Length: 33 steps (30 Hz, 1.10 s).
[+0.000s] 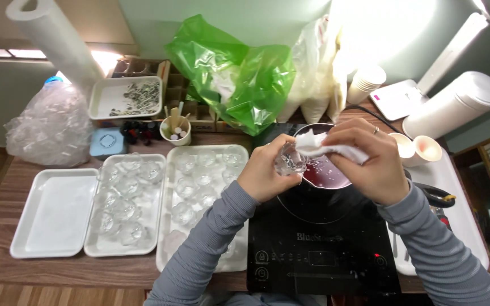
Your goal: The person picks up clear glass flower-shaped pieces one at a time, dips each into a pot of hot purple liquid on an induction cooker, wipes it with a white cloth and tissue, and places it onto white trays. Near the end the person tears paper towel sheets and continues wiping pieces on the trays.
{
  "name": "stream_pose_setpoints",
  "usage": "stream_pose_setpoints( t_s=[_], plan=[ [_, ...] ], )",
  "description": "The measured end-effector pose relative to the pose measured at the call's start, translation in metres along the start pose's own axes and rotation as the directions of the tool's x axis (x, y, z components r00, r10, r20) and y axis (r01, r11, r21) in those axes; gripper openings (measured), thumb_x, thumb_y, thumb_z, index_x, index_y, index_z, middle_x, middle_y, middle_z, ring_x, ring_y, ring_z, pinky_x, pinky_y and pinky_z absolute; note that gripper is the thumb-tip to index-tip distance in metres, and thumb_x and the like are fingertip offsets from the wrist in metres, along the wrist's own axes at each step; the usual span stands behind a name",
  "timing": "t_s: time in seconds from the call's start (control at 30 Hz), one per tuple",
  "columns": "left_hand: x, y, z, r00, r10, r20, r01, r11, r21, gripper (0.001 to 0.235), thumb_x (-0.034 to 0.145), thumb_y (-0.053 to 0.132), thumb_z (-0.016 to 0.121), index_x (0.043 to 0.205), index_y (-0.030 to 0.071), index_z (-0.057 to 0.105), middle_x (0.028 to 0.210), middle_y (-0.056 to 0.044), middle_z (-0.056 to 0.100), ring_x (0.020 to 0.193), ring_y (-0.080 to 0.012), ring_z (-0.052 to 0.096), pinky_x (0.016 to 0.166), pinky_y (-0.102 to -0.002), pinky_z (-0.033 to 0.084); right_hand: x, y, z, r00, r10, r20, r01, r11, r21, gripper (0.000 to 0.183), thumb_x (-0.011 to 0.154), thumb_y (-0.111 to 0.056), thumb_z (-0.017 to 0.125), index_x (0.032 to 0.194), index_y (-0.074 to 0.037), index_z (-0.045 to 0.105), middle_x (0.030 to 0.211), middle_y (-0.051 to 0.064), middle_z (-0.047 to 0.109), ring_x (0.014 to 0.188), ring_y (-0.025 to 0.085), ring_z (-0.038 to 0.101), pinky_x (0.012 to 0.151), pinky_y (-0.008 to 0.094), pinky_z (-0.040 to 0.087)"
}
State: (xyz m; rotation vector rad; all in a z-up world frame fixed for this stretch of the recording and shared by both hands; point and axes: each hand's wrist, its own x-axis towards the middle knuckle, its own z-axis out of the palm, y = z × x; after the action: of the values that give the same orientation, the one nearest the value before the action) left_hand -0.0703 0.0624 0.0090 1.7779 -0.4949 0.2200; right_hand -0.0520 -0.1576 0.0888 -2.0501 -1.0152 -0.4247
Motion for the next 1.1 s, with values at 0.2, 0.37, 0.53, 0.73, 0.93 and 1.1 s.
stream_pose_setpoints(
  t_s=[0.2,0.37,0.53,0.73,0.93,1.1],
  plan=[
    [0.025,0.016,0.006,0.991,-0.036,0.13,0.038,0.999,-0.013,0.047,0.069,0.013,0.08,0.112,0.005,0.064,0.089,-0.012,0.075,0.082,-0.0242,0.079,0.075,-0.033,0.06,-0.009,0.018,-0.001,0.938,-0.32,0.136,0.345,0.902,-0.261,0.032,0.08,0.0,0.077,0.111,-0.008,0.075,0.116,0.003,0.073,0.097,0.025,0.06,0.085,0.037,0.053],
    [0.046,0.022,0.005,0.972,-0.075,0.223,0.014,0.965,0.263,0.043,0.065,0.018,0.081,0.106,0.01,0.067,0.089,-0.015,0.076,0.084,-0.0335,0.076,0.075,-0.04,0.06,-0.004,0.037,-0.009,0.815,-0.467,0.343,0.578,0.7,-0.42,0.037,0.077,-0.011,0.073,0.114,-0.01,0.077,0.118,0.001,0.073,0.096,0.023,0.062,0.081,0.038,0.051],
    [0.062,0.023,0.011,0.979,-0.079,0.187,-0.034,0.845,0.534,0.028,0.075,0.021,0.078,0.097,0.012,0.064,0.082,-0.016,0.074,0.078,-0.0377,0.072,0.067,-0.048,0.057,-0.007,0.056,0.003,0.873,-0.396,0.284,0.478,0.808,-0.344,0.032,0.078,-0.006,0.071,0.109,-0.007,0.075,0.116,0.003,0.072,0.099,0.025,0.063,0.086,0.039,0.053],
    [0.072,0.015,0.021,0.979,0.046,0.199,-0.179,0.662,0.728,0.025,0.076,0.01,0.072,0.097,0.011,0.059,0.077,-0.011,0.071,0.068,-0.034,0.072,0.056,-0.047,0.055,-0.014,0.054,0.01,0.983,-0.137,0.124,0.151,0.982,-0.114,0.032,0.08,0.007,0.064,0.109,-0.002,0.072,0.11,0.012,0.072,0.1,0.03,0.064,0.086,0.04,0.054],
    [0.076,-0.001,0.027,0.963,0.17,0.209,-0.269,0.554,0.788,0.018,0.082,0.013,0.071,0.094,0.011,0.058,0.074,-0.007,0.067,0.066,-0.029,0.072,0.048,-0.043,0.053,-0.017,0.056,0.008,0.979,0.067,0.192,-0.069,0.998,0.003,0.027,0.081,0.007,0.061,0.104,-0.001,0.072,0.104,0.01,0.073,0.097,0.028,0.066,0.087,0.038,0.052],
    [0.083,-0.01,0.025,0.943,0.265,0.203,-0.302,0.42,0.856,0.013,0.086,0.01,0.067,0.092,0.014,0.056,0.074,-0.004,0.066,0.07,-0.0231,0.073,0.05,-0.039,0.054,-0.019,0.056,0.0,0.989,0.032,0.146,-0.013,0.991,-0.13,0.028,0.082,0.006,0.061,0.103,-0.006,0.075,0.104,0.006,0.073,0.096,0.026,0.06,0.089,0.038,0.051]
  ],
)
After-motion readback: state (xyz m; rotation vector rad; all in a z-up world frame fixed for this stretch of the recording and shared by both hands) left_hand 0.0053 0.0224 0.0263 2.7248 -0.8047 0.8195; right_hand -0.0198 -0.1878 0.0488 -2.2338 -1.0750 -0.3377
